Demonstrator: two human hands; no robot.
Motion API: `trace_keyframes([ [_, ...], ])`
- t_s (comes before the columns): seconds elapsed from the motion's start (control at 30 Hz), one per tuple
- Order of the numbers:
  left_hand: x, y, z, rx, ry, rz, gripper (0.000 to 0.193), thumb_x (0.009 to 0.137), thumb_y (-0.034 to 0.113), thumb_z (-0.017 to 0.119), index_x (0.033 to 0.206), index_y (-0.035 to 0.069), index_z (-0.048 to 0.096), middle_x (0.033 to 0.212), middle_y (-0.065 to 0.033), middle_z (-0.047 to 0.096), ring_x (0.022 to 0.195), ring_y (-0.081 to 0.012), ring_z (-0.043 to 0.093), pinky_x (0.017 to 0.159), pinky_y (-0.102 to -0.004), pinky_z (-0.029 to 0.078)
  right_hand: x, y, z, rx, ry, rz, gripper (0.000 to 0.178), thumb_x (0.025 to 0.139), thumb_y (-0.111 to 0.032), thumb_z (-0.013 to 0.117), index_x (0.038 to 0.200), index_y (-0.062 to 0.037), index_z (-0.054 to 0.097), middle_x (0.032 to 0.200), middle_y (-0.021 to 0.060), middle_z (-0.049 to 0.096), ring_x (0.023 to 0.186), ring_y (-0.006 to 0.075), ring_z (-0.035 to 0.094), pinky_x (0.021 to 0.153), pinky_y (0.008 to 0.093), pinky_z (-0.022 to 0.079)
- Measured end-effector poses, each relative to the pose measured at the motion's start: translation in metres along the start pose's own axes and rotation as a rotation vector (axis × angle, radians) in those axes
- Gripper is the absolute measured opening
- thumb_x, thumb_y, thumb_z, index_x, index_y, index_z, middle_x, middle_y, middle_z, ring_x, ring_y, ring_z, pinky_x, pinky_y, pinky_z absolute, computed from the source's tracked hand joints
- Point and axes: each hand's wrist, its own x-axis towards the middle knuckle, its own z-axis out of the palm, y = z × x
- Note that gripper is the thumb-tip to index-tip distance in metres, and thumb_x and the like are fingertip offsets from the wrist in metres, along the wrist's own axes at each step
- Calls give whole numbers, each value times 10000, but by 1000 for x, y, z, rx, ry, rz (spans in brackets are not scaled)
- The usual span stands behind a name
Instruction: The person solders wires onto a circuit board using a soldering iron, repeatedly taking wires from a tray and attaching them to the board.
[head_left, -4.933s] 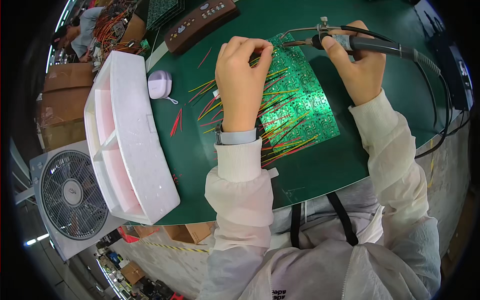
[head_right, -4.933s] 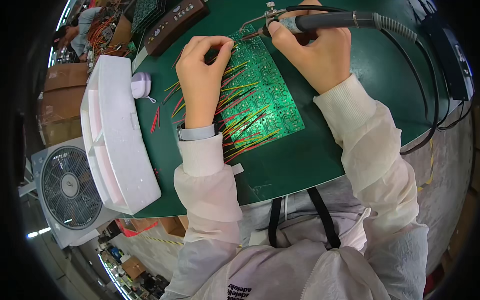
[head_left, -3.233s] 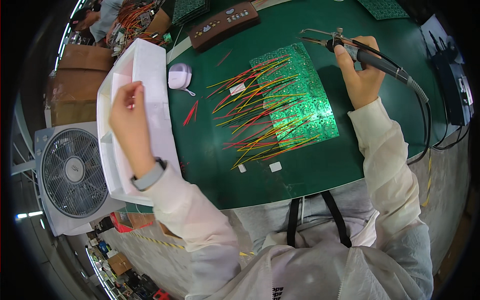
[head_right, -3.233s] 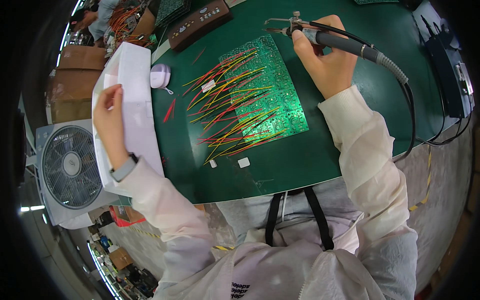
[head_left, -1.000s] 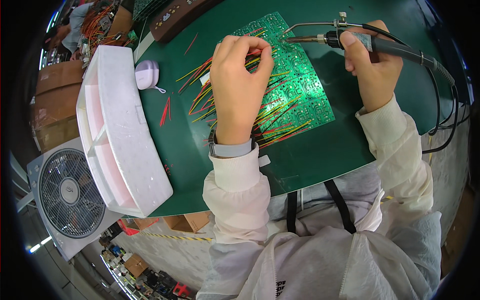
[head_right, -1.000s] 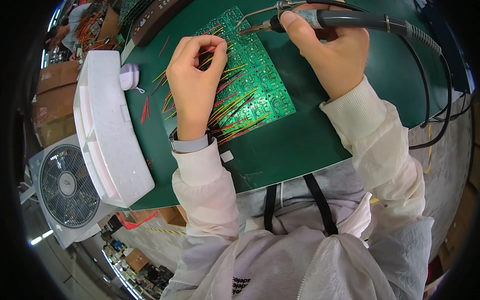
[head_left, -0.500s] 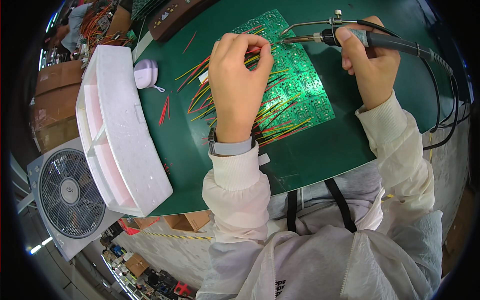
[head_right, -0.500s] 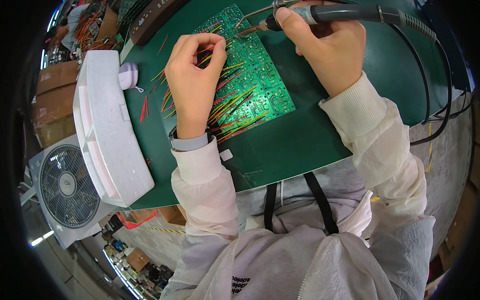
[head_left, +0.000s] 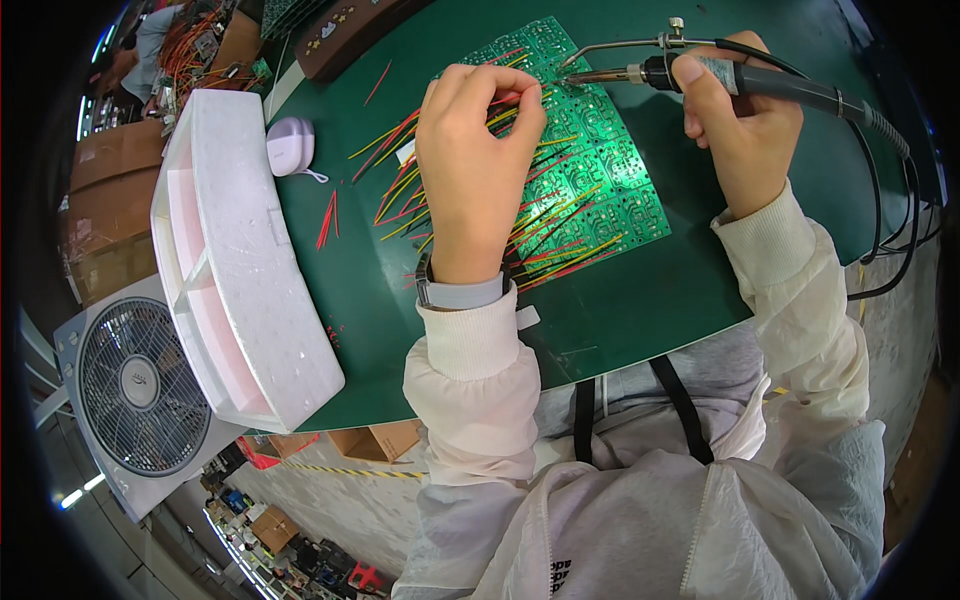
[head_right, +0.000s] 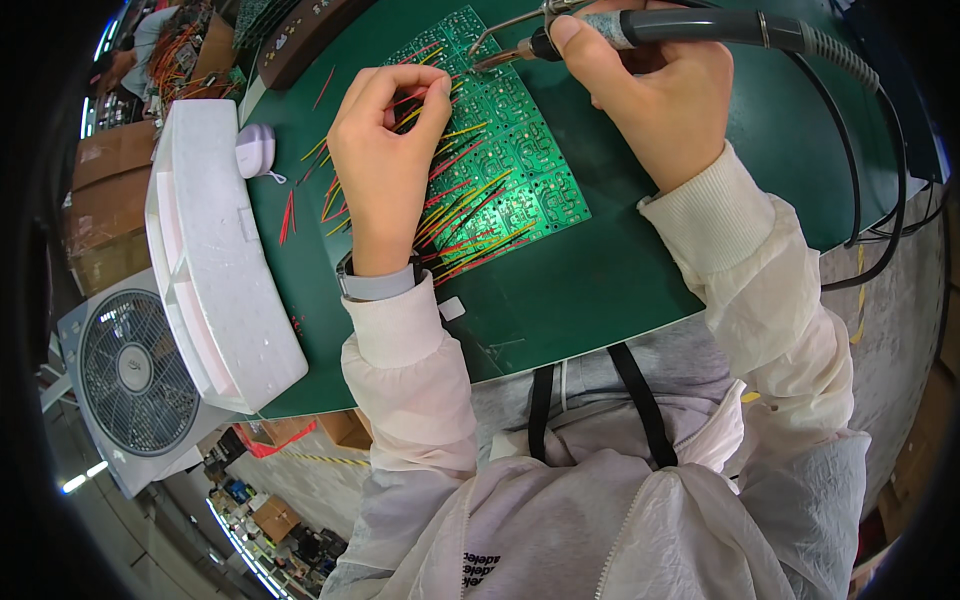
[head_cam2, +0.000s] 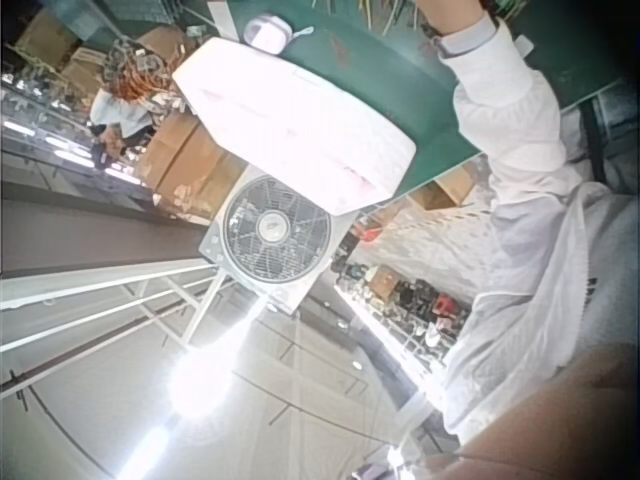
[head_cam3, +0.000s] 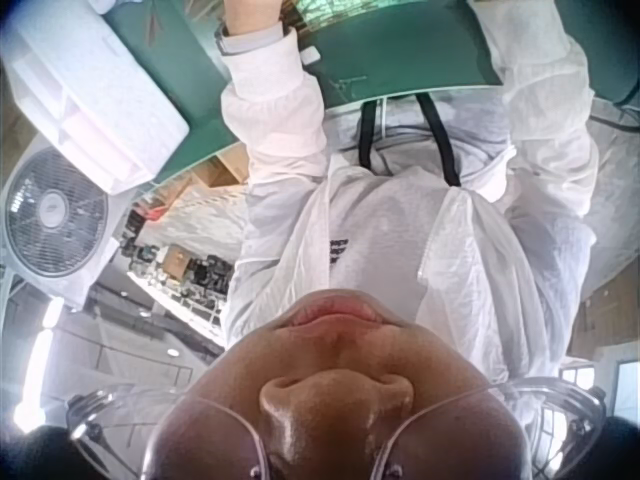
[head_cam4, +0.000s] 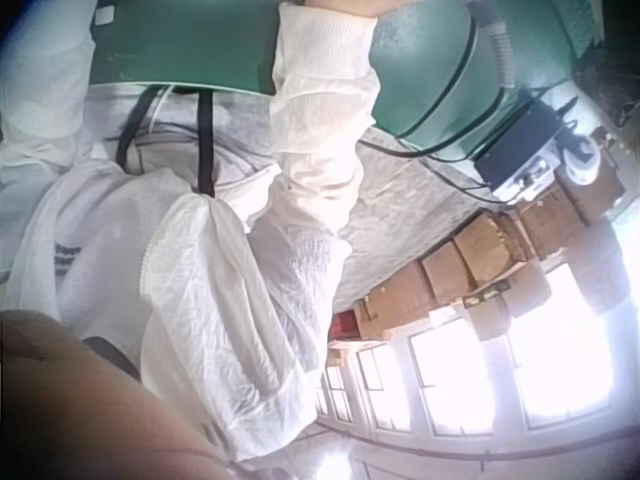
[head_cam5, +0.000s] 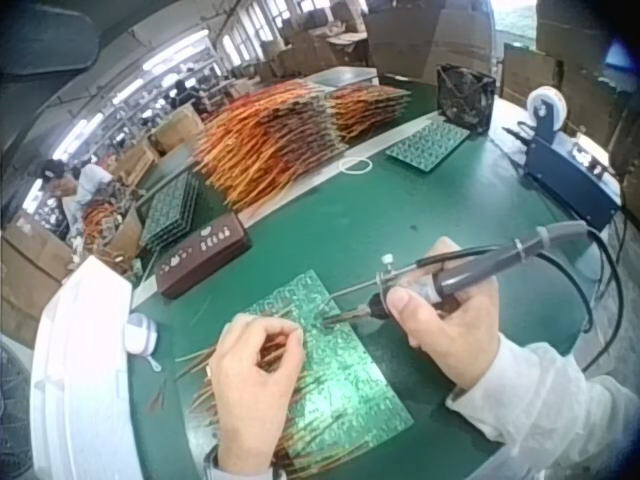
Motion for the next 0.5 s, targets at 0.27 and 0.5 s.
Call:
trace_keyframes([
  [0.27, 0, 1, 1, 6, 6, -7, 72, 713, 55, 648, 772, 27, 618, 713, -21, 549, 600, -92, 466, 541, -216, 342, -1, 1, -2, -67, -30, -38, 182, 776, -169, 640, 795, -16, 543, 558, 1, 491, 451, 43, 451, 392, 166, 329],
  [0.5, 0, 0, 1, 3, 1, -21, 73, 712, 57, 646, 772, 27, 617, 712, -19, 548, 591, -90, 451, 537, -217, 340, -2, 5, -5, -89, -46, -116, 202, 760, -160, 657, 792, 1, 539, 601, 24, 515, 494, 56, 456, 448, 184, 358],
])
